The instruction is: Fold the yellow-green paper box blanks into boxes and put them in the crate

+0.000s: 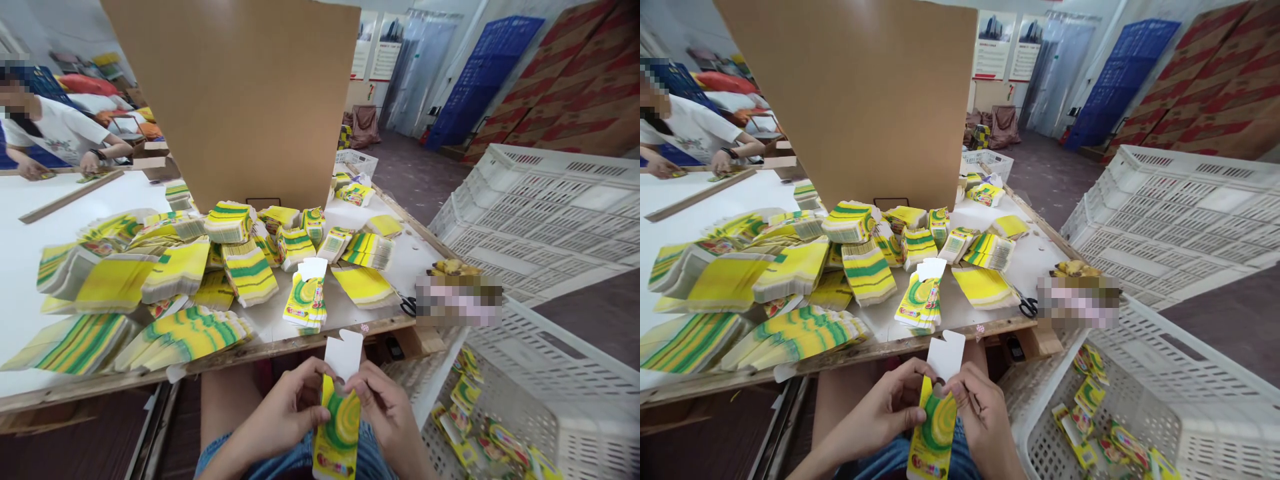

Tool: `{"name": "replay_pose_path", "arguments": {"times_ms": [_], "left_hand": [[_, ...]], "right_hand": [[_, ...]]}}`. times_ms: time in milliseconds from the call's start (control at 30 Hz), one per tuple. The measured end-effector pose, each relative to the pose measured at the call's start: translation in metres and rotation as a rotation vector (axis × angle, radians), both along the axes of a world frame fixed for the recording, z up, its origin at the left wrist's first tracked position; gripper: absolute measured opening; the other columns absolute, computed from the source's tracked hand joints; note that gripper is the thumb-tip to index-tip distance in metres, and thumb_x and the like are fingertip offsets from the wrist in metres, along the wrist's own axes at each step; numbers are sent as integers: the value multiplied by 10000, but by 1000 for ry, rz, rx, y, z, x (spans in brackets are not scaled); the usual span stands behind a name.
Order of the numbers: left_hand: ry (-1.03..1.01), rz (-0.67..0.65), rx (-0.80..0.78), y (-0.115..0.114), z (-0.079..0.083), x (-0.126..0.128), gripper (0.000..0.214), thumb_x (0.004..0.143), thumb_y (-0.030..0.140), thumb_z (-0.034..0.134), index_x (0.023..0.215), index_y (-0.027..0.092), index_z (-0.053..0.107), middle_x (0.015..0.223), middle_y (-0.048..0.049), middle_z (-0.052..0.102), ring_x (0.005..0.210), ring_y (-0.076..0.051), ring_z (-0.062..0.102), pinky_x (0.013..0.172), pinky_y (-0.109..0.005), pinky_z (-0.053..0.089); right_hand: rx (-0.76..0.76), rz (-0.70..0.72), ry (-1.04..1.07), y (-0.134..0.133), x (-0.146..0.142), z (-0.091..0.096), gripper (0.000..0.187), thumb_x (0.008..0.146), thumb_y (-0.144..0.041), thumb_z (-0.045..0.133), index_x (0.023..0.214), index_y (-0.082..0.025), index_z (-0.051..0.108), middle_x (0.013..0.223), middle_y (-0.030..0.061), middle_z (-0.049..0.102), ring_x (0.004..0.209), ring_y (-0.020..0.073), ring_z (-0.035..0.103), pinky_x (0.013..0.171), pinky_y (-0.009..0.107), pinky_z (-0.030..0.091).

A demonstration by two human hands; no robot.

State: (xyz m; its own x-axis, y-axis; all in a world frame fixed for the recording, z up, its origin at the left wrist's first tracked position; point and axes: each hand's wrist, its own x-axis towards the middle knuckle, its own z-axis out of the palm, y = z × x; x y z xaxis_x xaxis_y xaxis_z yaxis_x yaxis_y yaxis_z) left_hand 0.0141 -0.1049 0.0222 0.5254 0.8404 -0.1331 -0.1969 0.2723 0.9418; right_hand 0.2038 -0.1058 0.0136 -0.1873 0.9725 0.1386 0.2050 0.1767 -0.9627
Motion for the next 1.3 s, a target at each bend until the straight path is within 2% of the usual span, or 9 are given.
{"name": "replay_pose_path", "arguments": {"times_ms": [100,167,333,500,700,867,1000,1167,1300], "left_hand": [[-41,11,0,-2,0,1,718,812,265,677,1407,283,275,997,-64,650,874,-185,636,744,-281,472],[-34,-10,30,-2,0,0,691,834,243,646,1420,287,282,1077,-88,650,933,-198,636,797,-310,481],[162,105,132,0,-3,0,430,836,195,615,1257,226,537,1118,-94,657,968,-215,637,805,-290,501],[194,124,141,0,-7,4,416,834,150,578,1244,218,558,1176,-91,643,996,-218,645,865,-320,514],[130,122,132,-1,-7,5,459,836,151,589,1283,227,516,1200,-106,646,1100,-234,605,966,-374,458],[36,176,25,2,-6,9,453,757,175,694,1189,181,558,1008,-99,708,924,-225,664,786,-311,508],[87,201,25,2,-6,17,413,730,183,712,1126,168,598,951,-76,712,816,-188,664,717,-271,505],[188,207,123,-3,-13,31,389,757,173,674,1142,176,618,959,-74,706,859,-196,665,760,-274,521],[302,205,289,5,-7,28,497,824,225,626,1306,218,505,1160,-110,662,1043,-227,639,905,-346,508]], "right_hand": [[-67,-145,152,0,-4,-5,232,888,-386,565,1024,-219,651,825,51,673,728,192,635,649,263,501],[-111,-195,203,0,-5,-8,315,876,-388,590,1156,-243,583,916,61,697,804,206,659,711,282,527],[35,-79,26,5,8,-4,335,897,-464,509,940,-227,743,970,102,688,954,266,633,820,343,514],[-127,-32,-118,5,6,-6,388,824,-424,627,1150,-212,650,633,-17,604,539,155,553,506,231,442],[-107,-164,-141,-4,-10,-19,372,830,-437,619,1123,-209,598,488,-83,475,455,135,456,483,226,361],[-43,-194,-14,-5,-8,-15,369,851,-470,593,1107,-211,650,572,-16,620,502,156,554,527,241,464],[-17,-188,21,2,1,-14,280,811,-427,662,988,-222,733,929,81,730,826,220,678,723,279,556],[-67,-215,142,2,6,-19,208,786,-400,696,856,-209,738,886,85,726,864,241,684,750,319,569],[67,-390,-143,0,49,-9,270,799,-462,641,812,-208,734,863,99,705,813,266,664,741,383,537]]}}
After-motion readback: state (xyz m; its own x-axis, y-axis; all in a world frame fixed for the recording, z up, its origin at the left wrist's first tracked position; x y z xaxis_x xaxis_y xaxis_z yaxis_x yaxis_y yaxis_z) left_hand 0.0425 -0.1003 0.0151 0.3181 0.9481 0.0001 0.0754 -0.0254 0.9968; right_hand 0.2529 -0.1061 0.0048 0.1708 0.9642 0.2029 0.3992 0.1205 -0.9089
